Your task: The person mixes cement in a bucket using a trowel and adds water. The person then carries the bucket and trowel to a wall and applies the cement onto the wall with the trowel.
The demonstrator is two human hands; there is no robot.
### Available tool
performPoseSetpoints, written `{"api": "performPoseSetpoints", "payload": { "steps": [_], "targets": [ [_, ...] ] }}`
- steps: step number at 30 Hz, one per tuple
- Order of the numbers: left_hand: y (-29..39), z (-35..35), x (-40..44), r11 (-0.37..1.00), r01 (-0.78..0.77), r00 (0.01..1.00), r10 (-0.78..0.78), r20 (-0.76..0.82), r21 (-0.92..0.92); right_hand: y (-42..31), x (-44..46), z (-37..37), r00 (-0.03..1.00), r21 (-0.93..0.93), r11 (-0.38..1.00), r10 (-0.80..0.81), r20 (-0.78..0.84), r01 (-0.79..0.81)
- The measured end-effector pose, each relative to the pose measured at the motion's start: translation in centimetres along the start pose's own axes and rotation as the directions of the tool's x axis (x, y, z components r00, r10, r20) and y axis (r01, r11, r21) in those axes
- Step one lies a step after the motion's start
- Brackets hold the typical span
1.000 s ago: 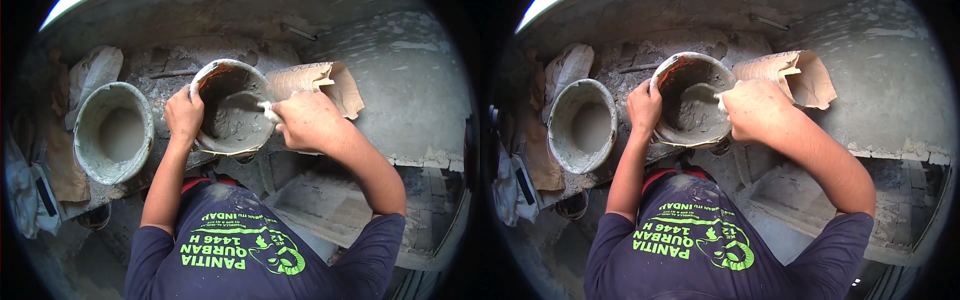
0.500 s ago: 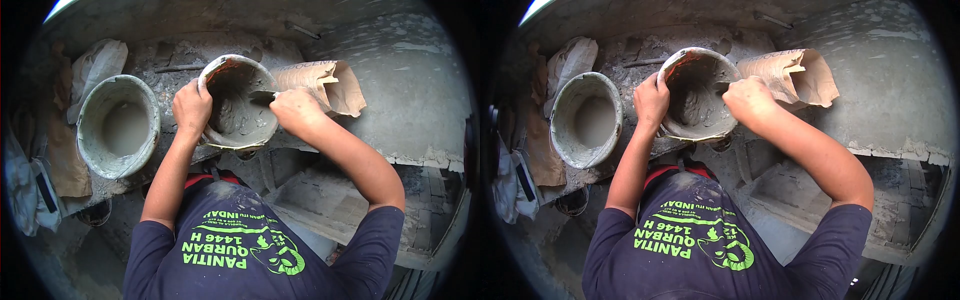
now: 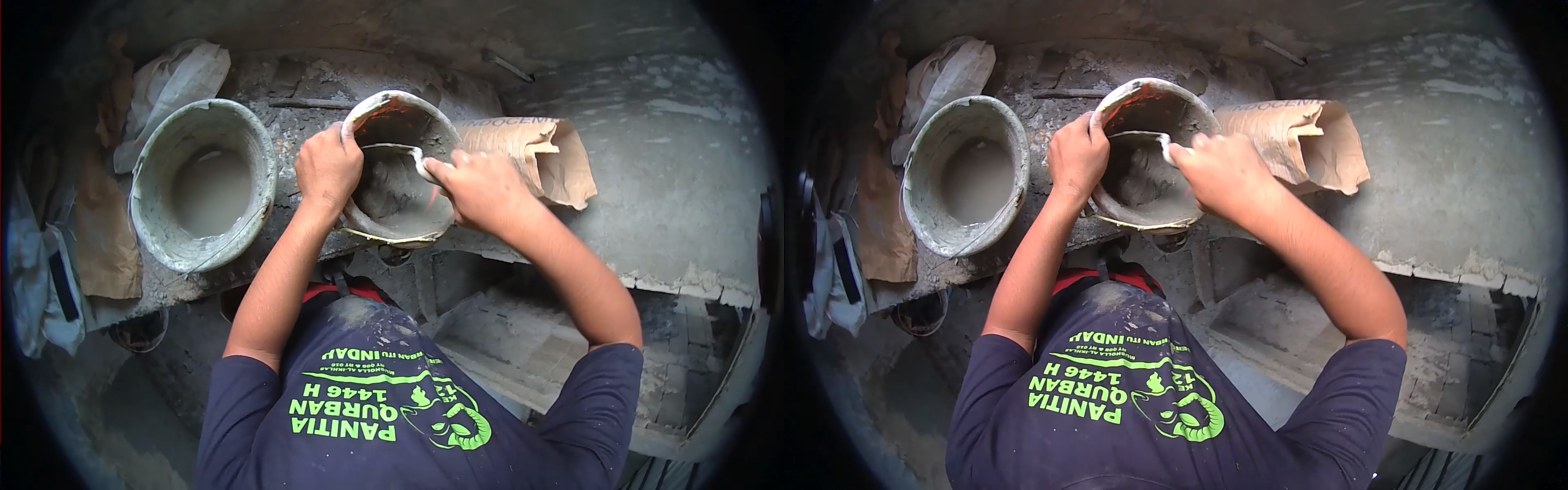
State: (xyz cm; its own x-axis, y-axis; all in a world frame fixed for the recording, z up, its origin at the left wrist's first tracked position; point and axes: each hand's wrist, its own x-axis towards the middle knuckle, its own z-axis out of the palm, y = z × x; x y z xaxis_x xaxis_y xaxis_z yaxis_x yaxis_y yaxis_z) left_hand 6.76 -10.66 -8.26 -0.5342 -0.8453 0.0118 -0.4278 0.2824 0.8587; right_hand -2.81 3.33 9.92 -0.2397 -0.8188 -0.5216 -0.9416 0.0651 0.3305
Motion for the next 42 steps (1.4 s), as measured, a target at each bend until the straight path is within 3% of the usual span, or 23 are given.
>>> {"api": "performPoseSetpoints", "payload": {
  "steps": [2, 5, 9, 12, 16, 18, 22, 23, 27, 30, 34, 36, 38, 40, 42],
  "targets": [
    [-0.2, 0.2, 0.0, 1.0, -0.014, 1.0, 0.014, 0.005, 0.015, 0.7, -1.5, 3.7, 0.99, -0.099, 0.994, 0.036, -0.138, -0.05],
    [-0.4, 0.3, 0.2, 1.0, -0.005, 1.0, 0.005, 0.009, 0.0, 0.9, -3.5, 6.1, 0.979, -0.074, 0.993, 0.079, -0.187, -0.095],
    [0.0, 0.1, -0.1, 1.0, -0.003, 0.999, 0.003, 0.037, -0.005, 0.7, -5.3, 6.8, 0.983, -0.153, 0.972, 0.177, -0.04, -0.181],
    [0.1, 0.1, 0.2, 1.0, -0.002, 1.0, 0.002, 0.021, -0.015, 0.9, -6.0, 7.2, 0.962, -0.106, 0.985, 0.109, -0.25, -0.139],
    [0.3, 0.4, 0.1, 0.999, -0.013, 1.0, 0.013, 0.019, -0.03, 0.8, -6.2, 7.9, 0.978, -0.218, 0.958, 0.157, -0.136, -0.184],
    [0.0, 0.2, 0.2, 1.0, 0.001, 1.0, -0.001, 0.022, -0.006, 0.0, -6.5, 7.7, 0.938, -0.152, 0.979, 0.077, -0.338, -0.135],
    [0.3, 0.2, 0.1, 0.999, -0.016, 1.0, 0.016, 0.018, 0.033, 0.0, -6.6, 9.0, 0.967, -0.212, 0.959, 0.145, -0.212, -0.19],
    [0.3, 0.1, 0.5, 0.999, -0.014, 1.0, 0.014, 0.003, 0.033, -0.3, -6.8, 9.0, 0.947, -0.16, 0.97, 0.13, -0.293, -0.183],
    [0.1, 0.3, 0.1, 0.999, -0.008, 1.0, 0.008, 0.026, 0.032, 0.0, -7.7, 9.5, 0.94, -0.238, 0.933, 0.203, -0.273, -0.271],
    [0.0, 0.3, 0.6, 1.0, -0.02, 1.0, 0.021, -0.014, 0.015, 0.4, -7.6, 9.1, 0.896, -0.131, 0.975, 0.106, -0.432, -0.179],
    [0.0, 0.9, 0.1, 0.998, -0.054, 0.999, 0.054, -0.009, -0.025, 1.2, -7.6, 10.3, 0.928, -0.171, 0.952, 0.191, -0.319, -0.255],
    [0.2, 0.5, 0.2, 0.999, -0.038, 0.999, 0.039, -0.027, 0.027, 1.2, -7.5, 10.0, 0.895, -0.102, 0.964, 0.185, -0.406, -0.245],
    [0.3, 0.3, 0.2, 0.998, -0.05, 0.998, 0.052, -0.041, 0.039, 1.5, -8.0, 10.8, 0.911, -0.175, 0.928, 0.262, -0.318, -0.328],
    [0.8, 0.4, 0.2, 0.996, -0.071, 0.996, 0.073, -0.044, 0.055, 2.2, -8.6, 11.3, 0.915, -0.198, 0.935, 0.218, -0.339, -0.296],
    [0.5, 0.5, 0.5, 0.994, -0.096, 0.991, 0.1, -0.093, 0.049, 2.4, -8.7, 10.7, 0.844, -0.162, 0.952, 0.14, -0.518, -0.258]
  ]
}}
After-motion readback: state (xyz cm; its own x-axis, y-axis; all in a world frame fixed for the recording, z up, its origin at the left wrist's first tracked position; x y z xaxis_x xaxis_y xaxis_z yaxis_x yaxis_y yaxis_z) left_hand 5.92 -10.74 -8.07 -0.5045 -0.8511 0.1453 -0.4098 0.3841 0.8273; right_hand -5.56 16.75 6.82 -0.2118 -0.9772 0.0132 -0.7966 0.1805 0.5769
